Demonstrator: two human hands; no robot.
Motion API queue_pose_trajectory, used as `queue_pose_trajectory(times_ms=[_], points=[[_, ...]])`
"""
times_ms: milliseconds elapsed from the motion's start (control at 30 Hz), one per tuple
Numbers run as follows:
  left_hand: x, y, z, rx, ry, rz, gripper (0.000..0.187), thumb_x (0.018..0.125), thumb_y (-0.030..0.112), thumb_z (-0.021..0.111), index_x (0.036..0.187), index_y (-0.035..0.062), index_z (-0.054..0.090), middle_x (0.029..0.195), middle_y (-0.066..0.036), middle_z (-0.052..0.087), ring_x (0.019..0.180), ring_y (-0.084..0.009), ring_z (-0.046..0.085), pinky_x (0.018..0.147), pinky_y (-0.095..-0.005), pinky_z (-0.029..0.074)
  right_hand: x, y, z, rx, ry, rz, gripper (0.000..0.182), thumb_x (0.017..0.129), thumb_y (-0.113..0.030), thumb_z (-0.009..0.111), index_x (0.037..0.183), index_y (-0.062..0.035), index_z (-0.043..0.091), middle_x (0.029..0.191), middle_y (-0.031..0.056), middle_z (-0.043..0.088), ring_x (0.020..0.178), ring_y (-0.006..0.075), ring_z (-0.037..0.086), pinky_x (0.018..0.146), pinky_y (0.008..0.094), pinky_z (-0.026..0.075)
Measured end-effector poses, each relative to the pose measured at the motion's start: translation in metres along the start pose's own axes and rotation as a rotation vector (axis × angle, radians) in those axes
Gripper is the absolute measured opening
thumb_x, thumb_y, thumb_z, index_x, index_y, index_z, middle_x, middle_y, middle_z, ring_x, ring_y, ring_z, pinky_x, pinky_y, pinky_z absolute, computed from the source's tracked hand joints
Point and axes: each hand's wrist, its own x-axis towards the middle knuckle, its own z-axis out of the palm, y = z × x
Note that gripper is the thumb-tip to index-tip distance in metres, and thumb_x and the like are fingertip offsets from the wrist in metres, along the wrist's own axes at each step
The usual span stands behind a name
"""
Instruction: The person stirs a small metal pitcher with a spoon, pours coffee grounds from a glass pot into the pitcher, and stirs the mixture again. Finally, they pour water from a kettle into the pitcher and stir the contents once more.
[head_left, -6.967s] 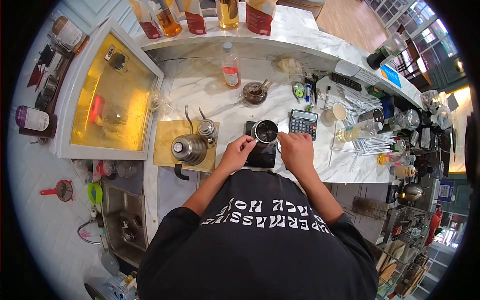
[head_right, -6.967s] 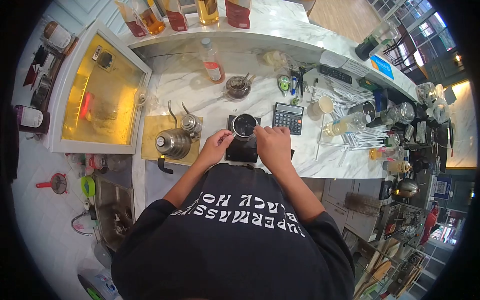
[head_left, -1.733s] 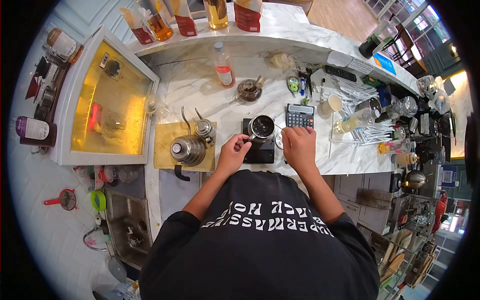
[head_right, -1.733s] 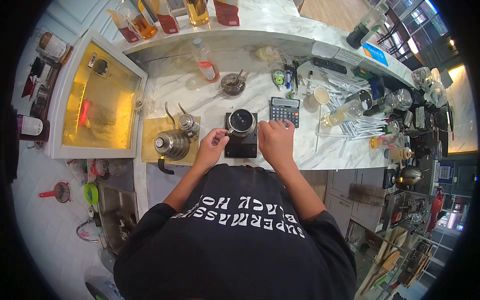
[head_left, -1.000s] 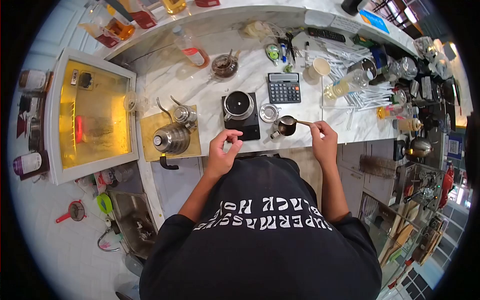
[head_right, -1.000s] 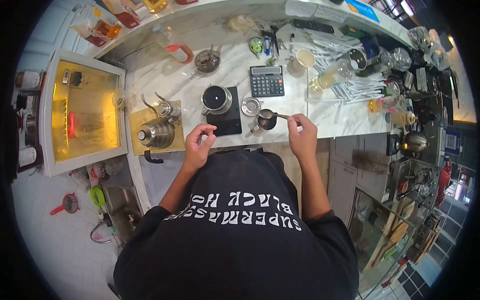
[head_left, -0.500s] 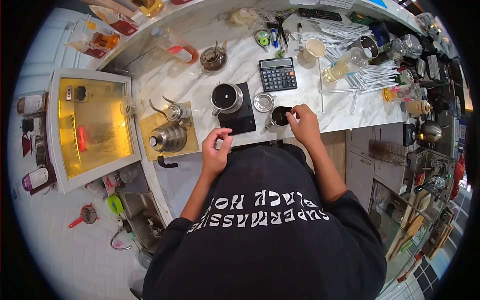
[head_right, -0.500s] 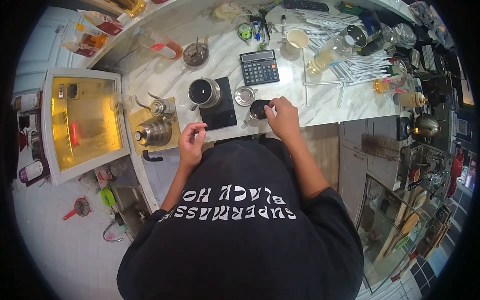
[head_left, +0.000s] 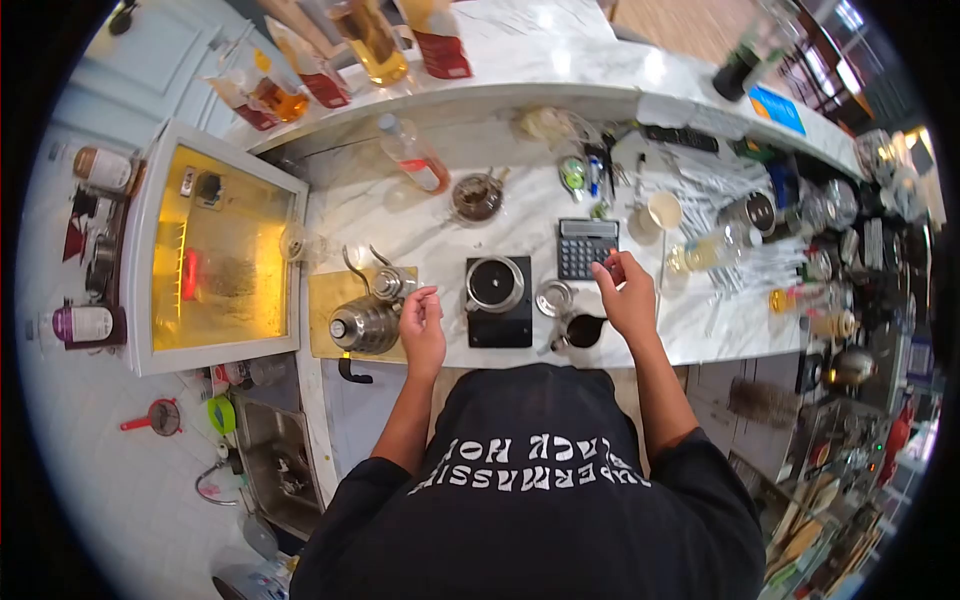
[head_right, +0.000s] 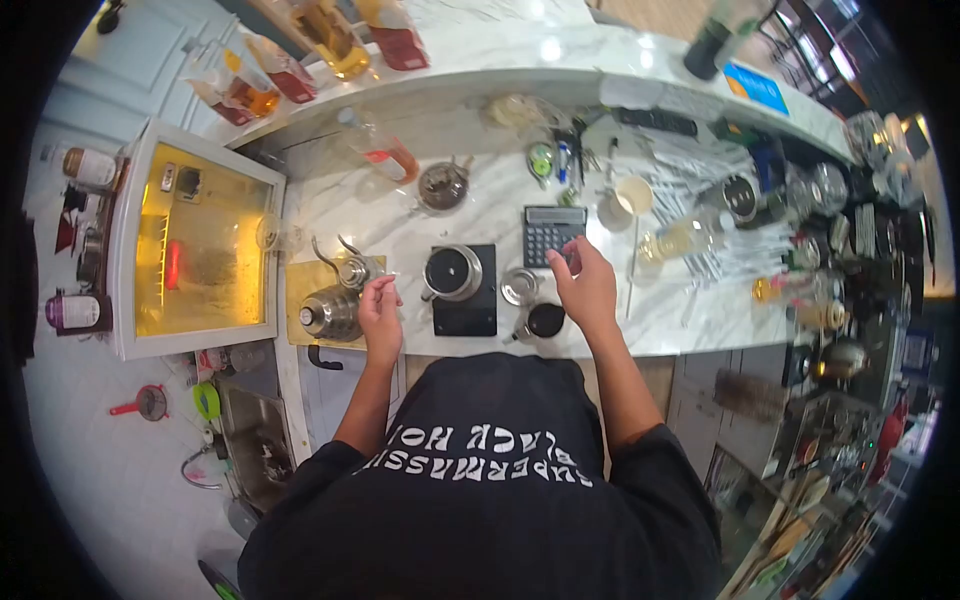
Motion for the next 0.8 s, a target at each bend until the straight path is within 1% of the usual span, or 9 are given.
queue_pose_trajectory(times_ms=[233,333,400,433,500,533,600,733,800], points=[[0.106,-0.039,0.030,0.074,-0.045,-0.091,0.035,0.105,0.023,0.066,0.134,0.0056,0.060,0.103,-0.005,0.062,0.080,-0.0106,0.057,0.076,-0.0271,0.050,0.058,-0.023,0.051,0.041,-0.244,-0.012,0.031,0.093,-0.031,0.078,0.105,-0.0028,0.070,0.069,0.0093,0.063,0.063,0.0233,0.061,0.061,0.0397,0.048],[0.137,-0.054,0.048,0.329,0.021,-0.046,0.046,0.102,0.029,0.069,0.139,0.0067,0.055,0.120,-0.014,0.061,0.088,-0.0214,0.064,0.083,-0.0358,0.054,0.070,-0.031,0.067,0.056,-0.293,-0.030,0.031,0.094,-0.031,0.077,0.105,-0.0025,0.070,0.069,0.0096,0.062,0.063,0.0237,0.060,0.061,0.0389,0.047],[0.154,-0.073,0.056,0.561,0.014,0.072,0.056,0.099,0.037,0.071,0.144,0.0080,0.051,0.132,-0.021,0.056,0.103,-0.0350,0.066,0.091,-0.0454,0.054,0.075,-0.026,0.076,0.067,-0.305,-0.032,0.031,0.094,-0.031,0.077,0.105,-0.0021,0.069,0.069,0.0097,0.062,0.063,0.0239,0.059,0.062,0.0389,0.047],[0.158,-0.072,0.060,0.533,-0.012,0.022,0.055,0.097,0.041,0.073,0.137,0.0076,0.056,0.127,-0.022,0.058,0.113,-0.0416,0.063,0.098,-0.0485,0.052,0.078,-0.024,0.079,0.074,-0.305,-0.019,0.032,0.095,-0.030,0.077,0.105,-0.0017,0.069,0.069,0.0099,0.062,0.063,0.0241,0.059,0.062,0.0389,0.047],[0.165,-0.074,0.067,0.559,-0.034,-0.001,0.043,0.097,0.041,0.073,0.119,0.0062,0.063,0.115,-0.019,0.063,0.106,-0.0382,0.065,0.093,-0.0474,0.053,0.081,-0.019,0.085,0.085,-0.298,-0.049,0.031,0.095,-0.029,0.078,0.106,-0.0013,0.069,0.068,0.0093,0.061,0.062,0.0227,0.058,0.061,0.0381,0.047],[0.167,-0.076,0.070,0.559,-0.024,-0.008,0.043,0.097,0.041,0.073,0.119,0.0062,0.063,0.115,-0.019,0.063,0.106,-0.0382,0.065,0.093,-0.0474,0.053,0.082,-0.019,0.086,0.101,-0.313,-0.014,0.031,0.094,-0.029,0.078,0.106,-0.0011,0.069,0.068,0.0091,0.061,0.061,0.0219,0.057,0.061,0.0375,0.046],[0.168,-0.079,0.075,0.576,0.022,0.037,0.035,0.096,0.037,0.074,0.095,0.0035,0.065,0.096,-0.015,0.067,0.095,-0.0345,0.066,0.083,-0.0467,0.052,0.081,-0.013,0.086,0.117,-0.329,0.022,0.030,0.094,-0.027,0.078,0.105,-0.0006,0.070,0.068,0.0089,0.062,0.061,0.0187,0.056,0.060,0.0356,0.046],[0.168,-0.075,0.081,0.434,0.032,0.180,0.035,0.095,0.031,0.075,0.082,0.0010,0.063,0.080,-0.011,0.063,0.079,-0.0312,0.064,0.072,-0.0448,0.051,0.080,-0.001,0.085,0.153,-0.406,0.094,0.022,0.098,-0.021,0.074,0.104,-0.0003,0.068,0.078,0.0017,0.066,0.071,0.0088,0.058,0.064,0.0278,0.047],[0.165,-0.068,0.083,0.340,-0.038,-0.068,0.035,0.094,0.026,0.077,0.077,-0.0008,0.060,0.075,-0.010,0.061,0.074,-0.0243,0.064,0.066,-0.0425,0.049,0.077,0.008,0.085,0.192,-0.407,0.123,0.025,0.097,-0.023,0.074,0.106,-0.0004,0.069,0.077,0.0036,0.067,0.068,0.0117,0.059,0.063,0.0301,0.048]])
